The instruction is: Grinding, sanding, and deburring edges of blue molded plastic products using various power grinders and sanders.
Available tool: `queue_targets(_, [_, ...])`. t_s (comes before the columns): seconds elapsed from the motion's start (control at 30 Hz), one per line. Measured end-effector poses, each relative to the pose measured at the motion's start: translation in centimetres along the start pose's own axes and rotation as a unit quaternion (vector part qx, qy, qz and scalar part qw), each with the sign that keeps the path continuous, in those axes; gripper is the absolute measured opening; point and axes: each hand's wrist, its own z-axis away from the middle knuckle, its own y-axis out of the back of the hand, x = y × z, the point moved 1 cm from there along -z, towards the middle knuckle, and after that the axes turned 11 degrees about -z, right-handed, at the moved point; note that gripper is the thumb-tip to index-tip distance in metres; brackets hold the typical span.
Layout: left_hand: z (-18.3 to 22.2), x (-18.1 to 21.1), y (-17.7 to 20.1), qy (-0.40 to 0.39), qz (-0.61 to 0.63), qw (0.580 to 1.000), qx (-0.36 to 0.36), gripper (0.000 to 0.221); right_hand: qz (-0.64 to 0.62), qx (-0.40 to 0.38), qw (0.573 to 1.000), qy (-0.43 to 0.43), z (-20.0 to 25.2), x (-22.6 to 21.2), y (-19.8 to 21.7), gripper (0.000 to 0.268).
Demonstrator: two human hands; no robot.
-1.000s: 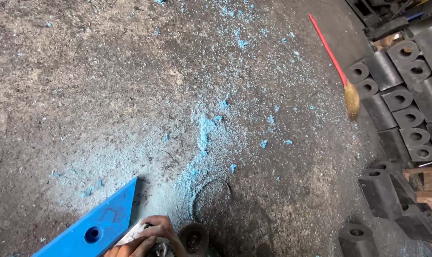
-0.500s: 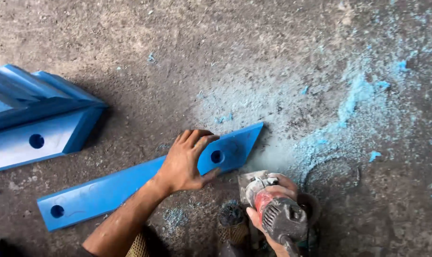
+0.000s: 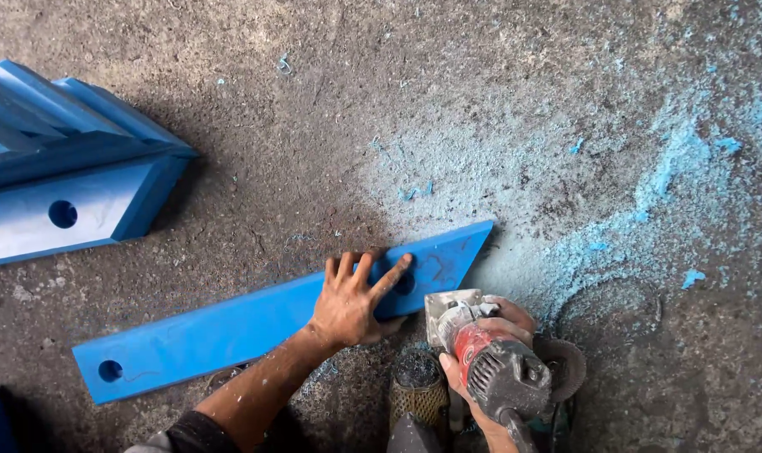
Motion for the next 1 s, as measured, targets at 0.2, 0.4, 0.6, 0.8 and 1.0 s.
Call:
queue_targets(0.2, [0.5,0.2,-0.3,0.006,-0.001,1.000,0.025,0.106,0.014,-0.006,1.000,0.004,0.4,0.2,-0.1,0.069])
queue_targets(0.4, [1.3,0.4,-1.3,-0.019,0.032,0.995,0.096,0.089,0.014,-0.009,1.000,-0.006,0.3,-0.1,-0.5,0.074])
queue_targets(0.6, [0.8,0.7,0.5,-0.067,0.089,0.991,0.077,0.081,0.016,-0.012,1.000,-0.018,0.4,0.0,-0.9,0.073])
queue_targets(0.8, [0.5,1.8,0.1,-0.028,0.091,0.993,0.063,0.097,0.042,-0.021,0.999,-0.008,0.4,0.4,-1.0,0.070])
queue_targets(1.0, [0.5,2.0,-0.2,-0.009,0.089,0.994,0.061,0.092,0.042,-0.019,0.999,0.003,0.2,0.7,-1.4,0.070])
